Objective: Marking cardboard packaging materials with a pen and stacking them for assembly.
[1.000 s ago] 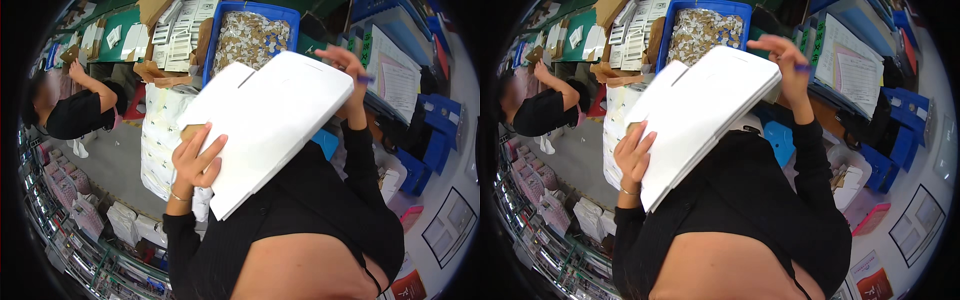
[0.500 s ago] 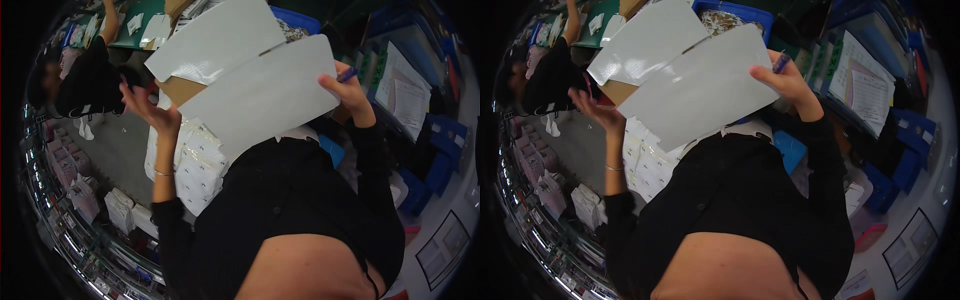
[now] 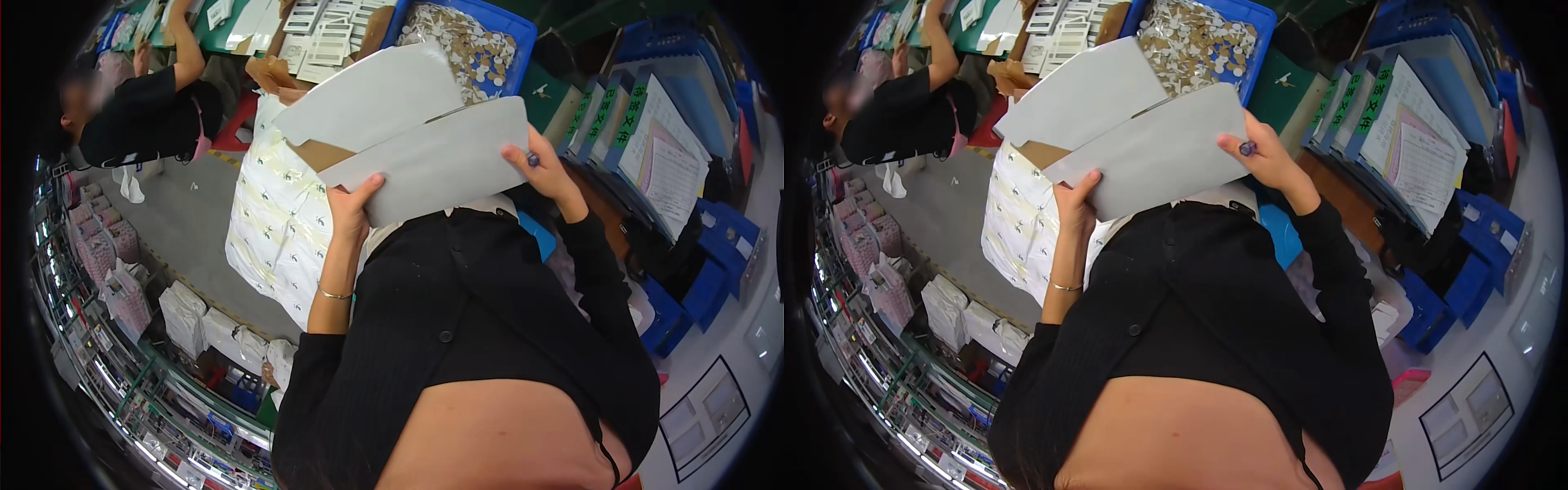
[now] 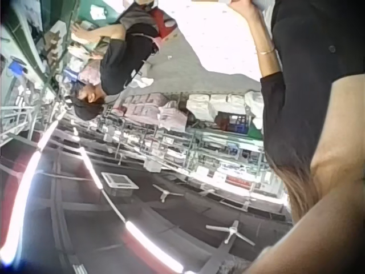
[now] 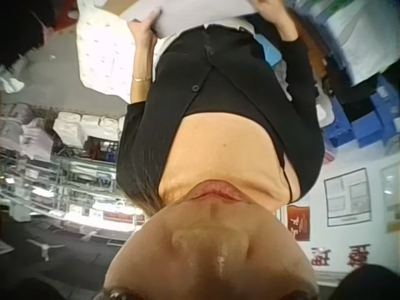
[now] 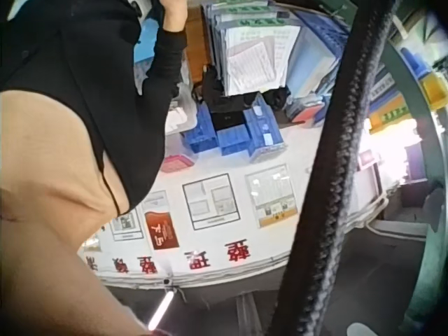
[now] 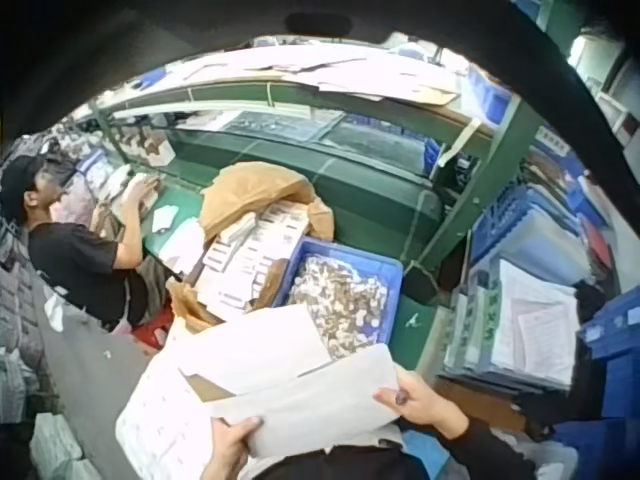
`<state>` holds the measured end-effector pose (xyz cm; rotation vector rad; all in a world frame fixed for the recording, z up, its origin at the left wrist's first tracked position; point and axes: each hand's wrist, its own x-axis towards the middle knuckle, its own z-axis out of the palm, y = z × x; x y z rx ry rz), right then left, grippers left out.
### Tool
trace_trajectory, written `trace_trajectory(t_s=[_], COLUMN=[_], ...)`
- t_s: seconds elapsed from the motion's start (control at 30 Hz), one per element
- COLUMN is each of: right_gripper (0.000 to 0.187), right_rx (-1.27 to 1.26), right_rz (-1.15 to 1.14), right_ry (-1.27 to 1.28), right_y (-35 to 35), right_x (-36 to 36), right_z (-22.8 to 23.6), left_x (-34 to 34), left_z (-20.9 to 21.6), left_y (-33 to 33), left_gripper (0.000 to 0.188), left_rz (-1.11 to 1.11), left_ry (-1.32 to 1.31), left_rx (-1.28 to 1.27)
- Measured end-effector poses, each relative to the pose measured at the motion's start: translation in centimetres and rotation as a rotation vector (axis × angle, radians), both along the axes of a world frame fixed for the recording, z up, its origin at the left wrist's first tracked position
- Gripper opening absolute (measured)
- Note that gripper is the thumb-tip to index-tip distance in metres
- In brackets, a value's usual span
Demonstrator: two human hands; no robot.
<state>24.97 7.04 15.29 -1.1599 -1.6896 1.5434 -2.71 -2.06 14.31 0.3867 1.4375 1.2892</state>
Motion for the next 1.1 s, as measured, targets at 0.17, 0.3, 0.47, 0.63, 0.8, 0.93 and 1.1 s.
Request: trace_trajectory(t_s=[0.17,0.3,0.47,0.63,0.8,0.93,1.1], right_gripper=[0.036,0.034,0.037,0.039,0.039,0.046,0.035], right_rx=[-0.119,-0.099,-0.006,0.206,0.188,-0.058,0.061], right_rz=[0.141,0.118,0.19,0.264,0.203,0.165,-0.079], right_ry=[-0.105,-0.029,-0.073,-0.066,-0.045,-0.025,-0.236], right_y=[-0.1,-0.8,-1.1,-1.2,-0.4,1.0,3.3], right_x=[0.0,0.5,1.8,2.6,2.1,1.9,2.2], right_z=[-1.4,-2.7,-2.4,-3.1,-3.7,-3.7,-3.5], left_x=[-0.6,-1.0,-0.9,-1.6,0.0,2.2,3.3], left_z=[-2.2,-1.0,-2.7,-2.8,-1.8,3.2,0.6], left_y=[-2.4,-1.5,-5.9,-8.7,-6.4,-1.1,1.1], left_gripper=[0.04,0.041,0.044,0.051,0.046,0.02,0.026], left_rz=[0.002,-0.262,-0.172,-0.22,-0.182,-0.23,-0.043], left_ry=[-0.326,0.116,-0.16,-0.094,0.052,0.338,0.21], left_rx=[-0.267,-0.516,-0.1,-0.001,0.108,-0.686,-0.422])
